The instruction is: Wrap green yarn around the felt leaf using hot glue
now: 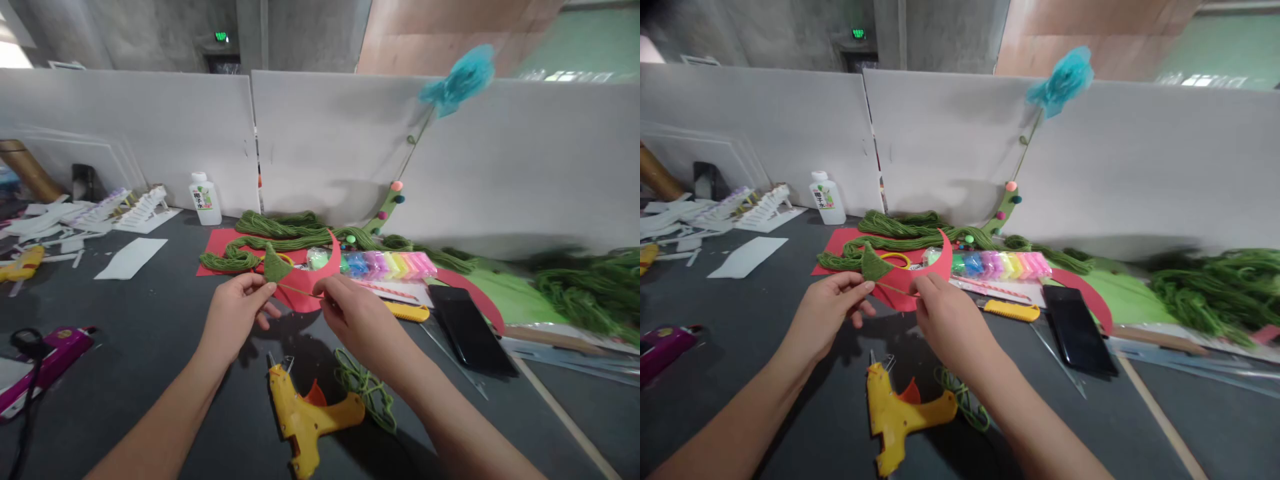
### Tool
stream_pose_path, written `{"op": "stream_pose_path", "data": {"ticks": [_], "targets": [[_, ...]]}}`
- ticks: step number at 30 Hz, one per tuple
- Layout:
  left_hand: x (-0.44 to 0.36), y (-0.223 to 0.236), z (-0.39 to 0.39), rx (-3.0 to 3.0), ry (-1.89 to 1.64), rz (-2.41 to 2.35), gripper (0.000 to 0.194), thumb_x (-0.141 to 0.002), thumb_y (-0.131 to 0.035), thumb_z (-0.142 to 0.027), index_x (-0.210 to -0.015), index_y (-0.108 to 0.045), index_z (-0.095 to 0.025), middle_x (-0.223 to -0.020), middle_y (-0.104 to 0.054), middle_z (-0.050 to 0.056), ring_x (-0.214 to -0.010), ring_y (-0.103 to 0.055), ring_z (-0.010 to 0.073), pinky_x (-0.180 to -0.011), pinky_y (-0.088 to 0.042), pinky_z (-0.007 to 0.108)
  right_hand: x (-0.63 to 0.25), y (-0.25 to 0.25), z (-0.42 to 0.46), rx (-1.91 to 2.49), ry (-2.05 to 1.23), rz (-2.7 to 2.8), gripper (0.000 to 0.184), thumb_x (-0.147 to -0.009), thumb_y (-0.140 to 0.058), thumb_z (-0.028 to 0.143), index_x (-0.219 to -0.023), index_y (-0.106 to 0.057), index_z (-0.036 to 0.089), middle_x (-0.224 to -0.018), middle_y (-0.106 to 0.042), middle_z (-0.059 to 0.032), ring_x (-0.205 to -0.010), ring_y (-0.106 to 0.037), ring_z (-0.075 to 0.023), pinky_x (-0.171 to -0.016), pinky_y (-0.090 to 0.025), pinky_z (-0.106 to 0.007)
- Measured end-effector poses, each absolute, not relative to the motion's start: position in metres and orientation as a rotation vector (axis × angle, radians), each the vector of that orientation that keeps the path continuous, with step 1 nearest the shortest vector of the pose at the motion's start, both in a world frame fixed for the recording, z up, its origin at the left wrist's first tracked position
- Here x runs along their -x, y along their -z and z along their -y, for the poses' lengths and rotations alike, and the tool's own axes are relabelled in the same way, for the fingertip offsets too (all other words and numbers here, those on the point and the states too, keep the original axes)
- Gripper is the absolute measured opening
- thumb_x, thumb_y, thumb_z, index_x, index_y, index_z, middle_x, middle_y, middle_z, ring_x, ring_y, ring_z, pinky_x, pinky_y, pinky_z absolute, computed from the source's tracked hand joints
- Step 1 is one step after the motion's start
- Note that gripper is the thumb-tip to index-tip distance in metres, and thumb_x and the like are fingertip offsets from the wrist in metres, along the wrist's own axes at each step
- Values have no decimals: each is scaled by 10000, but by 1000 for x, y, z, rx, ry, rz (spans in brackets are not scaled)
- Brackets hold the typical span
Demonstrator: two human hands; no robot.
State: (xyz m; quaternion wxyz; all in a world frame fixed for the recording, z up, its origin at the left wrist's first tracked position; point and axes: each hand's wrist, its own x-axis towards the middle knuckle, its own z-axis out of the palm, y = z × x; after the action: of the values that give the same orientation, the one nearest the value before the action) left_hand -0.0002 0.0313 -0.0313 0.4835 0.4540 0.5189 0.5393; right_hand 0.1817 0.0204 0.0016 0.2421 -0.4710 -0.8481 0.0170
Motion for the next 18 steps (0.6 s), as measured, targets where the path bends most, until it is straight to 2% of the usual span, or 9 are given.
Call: {"op": "stream_pose_path", "data": {"ticks": [2, 4, 7, 10, 13, 18], "targets": [[0, 36, -37, -1059, -1357, -1258, 194, -672, -699, -299, -714, -591, -144, -517, -603, -35, -461, -624, 123, -432, -480, 183, -178, -1, -17, 1243, -20, 2388, 228, -759, -471, 27, -935, -568, 134, -989, -587, -116, -891, -551, -219, -736, -447, -331], [1, 38, -40, -1021, -1393, -1239, 203, -661, -706, -291, -708, -574, -145, -550, -592, -43, -526, -661, 141, -500, -531, 212, -175, -3, -4, 1205, -4, 2545, 237, -717, -504, 24, -911, -582, 138, -1005, -581, -117, -920, -543, -246, -767, -450, -369], [1, 37, -41, -992, -1440, -1210, 212, -656, -713, -277, -720, -563, -141, -569, -595, -38, -546, -671, 144, -526, -550, 218, -168, 0, 20, 1209, -113, 2949, 176, -701, -569, 88, -856, -601, 167, -786, -606, -51, -656, -576, -214, -556, -474, -334], [2, 34, -40, -982, -1478, -1195, 206, -665, -710, -263, -733, -559, -140, -570, -592, -40, -549, -671, 138, -512, -549, 203, -154, 15, 35, 1307, -42, 3184, 222, -711, -625, 133, -932, -642, 122, -865, -635, -113, -753, -616, -273, -576, -504, -382], [2, 33, -38, -988, -1499, -1184, 186, -683, -699, -254, -726, -559, -139, -566, -580, -47, -540, -666, 129, -481, -540, 184, -141, 30, 37, 1372, -48, 3201, 225, -759, -610, 118, -981, -644, 112, -901, -641, -119, -801, -630, -269, -574, -512, -359], [5, 31, -38, -1002, -1510, -1169, 176, -697, -693, -252, -727, -563, -137, -583, -586, -48, -518, -656, 120, -461, -534, 182, -145, 25, 30, 1295, -155, 3202, 184, -765, -585, 98, -937, -642, 136, -855, -651, -73, -603, -632, -184, -433, -402, -267]]}}
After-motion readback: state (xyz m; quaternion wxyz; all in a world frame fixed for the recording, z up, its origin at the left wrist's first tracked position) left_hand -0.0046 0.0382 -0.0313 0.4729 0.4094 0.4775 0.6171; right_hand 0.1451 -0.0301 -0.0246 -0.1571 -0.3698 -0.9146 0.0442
